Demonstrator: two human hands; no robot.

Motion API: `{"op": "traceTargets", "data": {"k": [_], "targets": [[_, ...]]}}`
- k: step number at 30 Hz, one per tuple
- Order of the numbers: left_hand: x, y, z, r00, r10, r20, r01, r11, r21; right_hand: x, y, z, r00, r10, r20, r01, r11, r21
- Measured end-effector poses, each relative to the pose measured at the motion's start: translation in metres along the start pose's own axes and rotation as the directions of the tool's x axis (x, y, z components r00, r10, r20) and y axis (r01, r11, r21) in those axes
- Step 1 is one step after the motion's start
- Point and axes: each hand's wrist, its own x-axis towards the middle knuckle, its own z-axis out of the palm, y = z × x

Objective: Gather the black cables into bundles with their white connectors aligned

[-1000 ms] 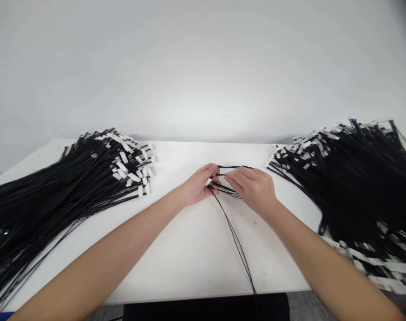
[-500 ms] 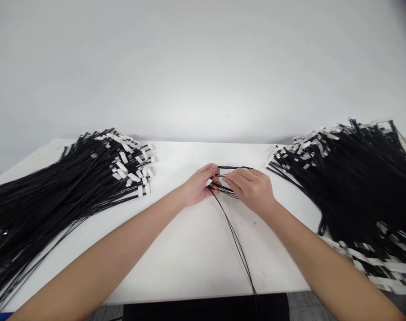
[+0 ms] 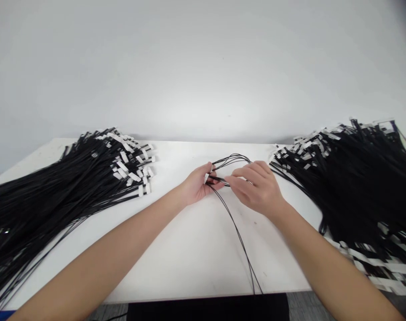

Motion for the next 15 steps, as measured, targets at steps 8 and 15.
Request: {"op": "traceTargets", "data": {"k": [8, 15], "targets": [[-0.0030, 0.0010, 0.0031, 1.000, 0.012, -0.024, -0.012, 1.000, 0.003, -0.0008, -0.0064, 0.0055, 0.953, -0.220, 0.208, 0.188, 0.968, 0.165], [-0.0028, 0.0013, 0.0025, 1.000, -0.006, -0.004, 0.006, 1.000, -0.014, -0.0007, -0.0005, 0.0040, 0.976, -0.156, 0.149, 0.108, 0.951, 0.290]]}}
